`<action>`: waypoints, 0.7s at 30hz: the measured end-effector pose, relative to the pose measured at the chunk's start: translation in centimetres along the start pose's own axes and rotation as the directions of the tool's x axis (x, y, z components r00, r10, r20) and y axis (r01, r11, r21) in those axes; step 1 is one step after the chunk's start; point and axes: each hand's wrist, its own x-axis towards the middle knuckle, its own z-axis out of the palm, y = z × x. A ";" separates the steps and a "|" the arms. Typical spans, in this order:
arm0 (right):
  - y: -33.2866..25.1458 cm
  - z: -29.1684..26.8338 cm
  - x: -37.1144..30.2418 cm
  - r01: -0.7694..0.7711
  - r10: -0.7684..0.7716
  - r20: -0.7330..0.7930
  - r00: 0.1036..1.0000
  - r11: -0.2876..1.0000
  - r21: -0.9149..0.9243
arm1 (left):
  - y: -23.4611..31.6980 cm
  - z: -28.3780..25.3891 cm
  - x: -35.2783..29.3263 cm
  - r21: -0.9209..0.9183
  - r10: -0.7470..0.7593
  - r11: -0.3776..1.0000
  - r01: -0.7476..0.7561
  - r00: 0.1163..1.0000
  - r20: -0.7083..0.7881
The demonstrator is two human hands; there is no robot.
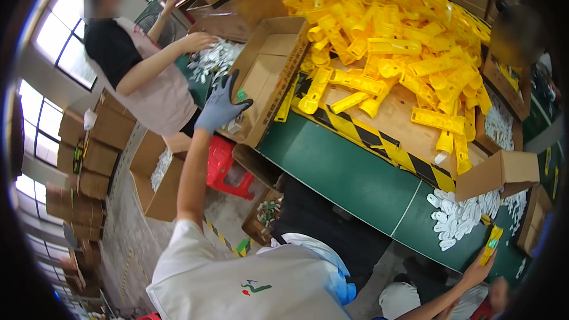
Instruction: Assembling electronic components and wiring into yellow plastic light housings on an industrial assembly line.
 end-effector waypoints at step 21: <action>-11.7 -0.8 -6.5 0.113 -0.053 -0.394 0.917 0.985 0.131 | -7.6 5.7 5.0 -0.821 -0.190 0.522 0.232 0.970 0.153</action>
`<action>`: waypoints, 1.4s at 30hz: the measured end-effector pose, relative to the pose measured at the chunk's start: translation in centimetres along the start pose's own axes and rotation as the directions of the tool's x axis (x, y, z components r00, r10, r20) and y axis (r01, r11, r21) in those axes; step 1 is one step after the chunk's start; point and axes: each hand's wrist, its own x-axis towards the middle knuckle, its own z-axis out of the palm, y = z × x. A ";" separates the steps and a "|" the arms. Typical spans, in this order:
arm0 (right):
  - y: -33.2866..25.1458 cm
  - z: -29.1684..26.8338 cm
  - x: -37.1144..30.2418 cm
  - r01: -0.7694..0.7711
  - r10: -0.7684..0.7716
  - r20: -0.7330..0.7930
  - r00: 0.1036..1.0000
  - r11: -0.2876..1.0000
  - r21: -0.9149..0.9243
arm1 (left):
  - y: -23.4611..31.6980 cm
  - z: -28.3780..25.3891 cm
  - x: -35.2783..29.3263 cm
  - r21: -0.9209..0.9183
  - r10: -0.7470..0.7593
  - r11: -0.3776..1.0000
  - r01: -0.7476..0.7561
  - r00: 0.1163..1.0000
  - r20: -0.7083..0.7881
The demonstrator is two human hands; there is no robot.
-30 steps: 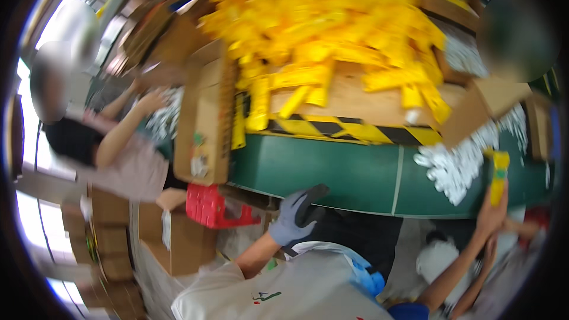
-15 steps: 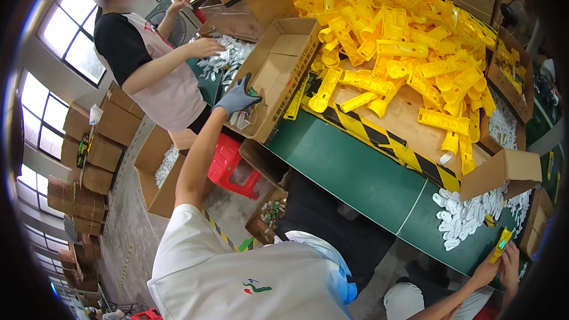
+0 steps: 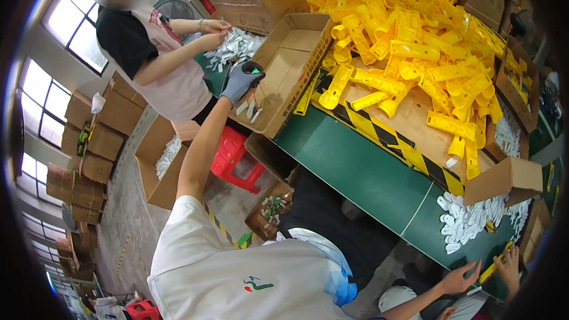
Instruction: Assembling electronic components and wiring into yellow plastic light housings on an industrial assembly line.
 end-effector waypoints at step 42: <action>-28.1 7.0 1.3 -0.344 -0.187 0.719 0.670 0.780 0.523 | 5.8 26.8 -19.5 0.210 0.549 0.714 -0.668 0.720 0.425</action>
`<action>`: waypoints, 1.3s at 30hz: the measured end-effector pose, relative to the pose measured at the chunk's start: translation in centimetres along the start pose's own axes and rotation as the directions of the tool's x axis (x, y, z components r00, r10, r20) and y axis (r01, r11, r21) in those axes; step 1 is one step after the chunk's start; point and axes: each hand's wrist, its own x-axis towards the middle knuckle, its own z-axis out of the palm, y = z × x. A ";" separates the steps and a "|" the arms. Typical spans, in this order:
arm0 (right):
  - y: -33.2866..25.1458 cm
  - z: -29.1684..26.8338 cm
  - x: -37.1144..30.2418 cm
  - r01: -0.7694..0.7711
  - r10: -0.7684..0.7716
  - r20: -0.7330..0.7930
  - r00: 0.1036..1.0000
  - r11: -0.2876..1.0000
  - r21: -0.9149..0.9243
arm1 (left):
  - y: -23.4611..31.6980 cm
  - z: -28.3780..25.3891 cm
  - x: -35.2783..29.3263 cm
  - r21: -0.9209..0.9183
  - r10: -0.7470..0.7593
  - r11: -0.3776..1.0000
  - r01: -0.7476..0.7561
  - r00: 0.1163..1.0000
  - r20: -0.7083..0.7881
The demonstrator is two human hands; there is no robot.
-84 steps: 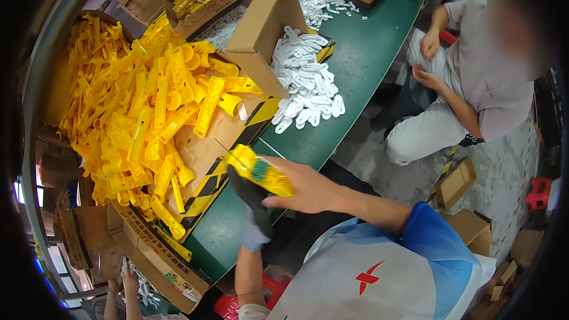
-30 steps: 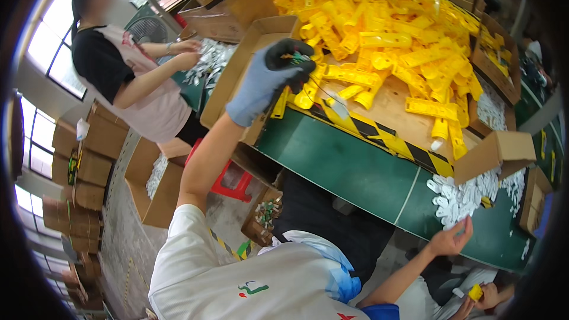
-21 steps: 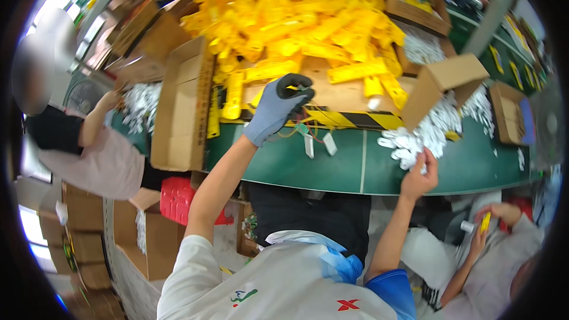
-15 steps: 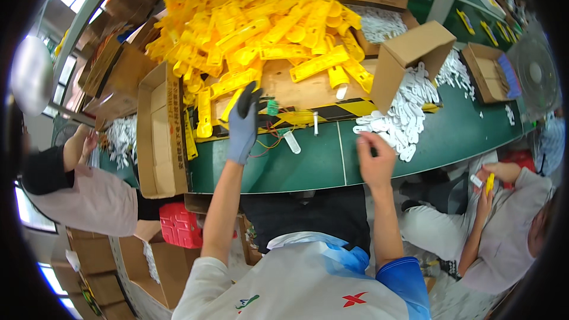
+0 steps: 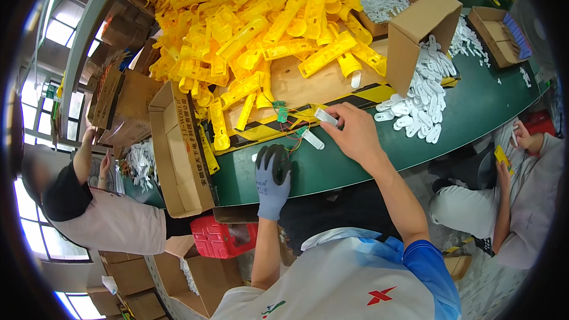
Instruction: Assembling electronic components and wiring into yellow plastic light housings on an industrial assembly line.
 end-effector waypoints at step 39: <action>0.8 -3.7 4.5 0.027 0.287 -0.438 0.852 0.811 0.585 | 2.2 -0.1 -0.6 0.163 0.119 0.979 -0.123 0.992 0.033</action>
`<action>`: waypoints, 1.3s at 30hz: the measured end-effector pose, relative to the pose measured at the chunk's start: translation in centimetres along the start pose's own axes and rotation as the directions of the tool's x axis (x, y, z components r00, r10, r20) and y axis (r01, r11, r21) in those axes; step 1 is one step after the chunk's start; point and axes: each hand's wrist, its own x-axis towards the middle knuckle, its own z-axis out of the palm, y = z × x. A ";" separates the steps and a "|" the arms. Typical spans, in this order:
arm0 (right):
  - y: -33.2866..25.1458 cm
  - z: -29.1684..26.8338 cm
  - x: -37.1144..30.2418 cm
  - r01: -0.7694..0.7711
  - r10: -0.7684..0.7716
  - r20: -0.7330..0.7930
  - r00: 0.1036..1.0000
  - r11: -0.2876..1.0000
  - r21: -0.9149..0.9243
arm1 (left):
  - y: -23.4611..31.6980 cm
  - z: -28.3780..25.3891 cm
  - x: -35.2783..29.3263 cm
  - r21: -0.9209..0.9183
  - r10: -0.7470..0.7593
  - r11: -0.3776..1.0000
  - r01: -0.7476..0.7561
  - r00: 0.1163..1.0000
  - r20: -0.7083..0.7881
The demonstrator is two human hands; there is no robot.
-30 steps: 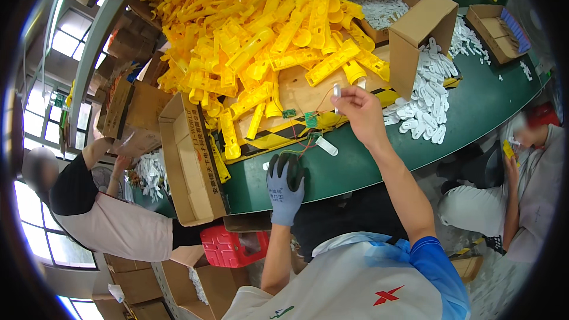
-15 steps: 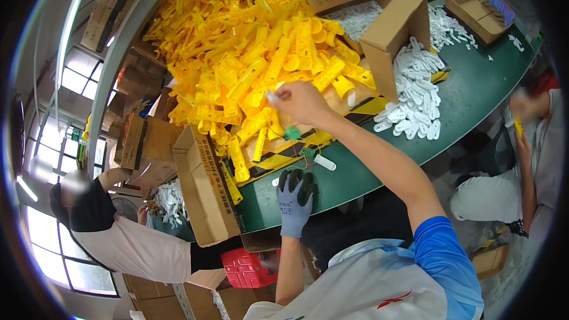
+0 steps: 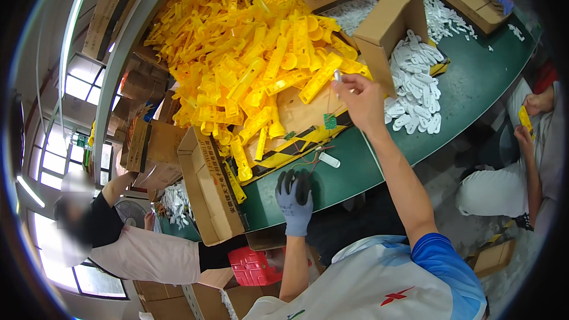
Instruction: Assembling electronic components and wiring into yellow plastic light housings on an industrial assembly line.
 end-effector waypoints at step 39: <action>-6.1 -2.5 -11.3 0.082 -0.102 0.297 0.949 0.994 0.078 | 7.4 3.6 2.1 -0.934 -0.494 0.121 0.335 0.837 0.236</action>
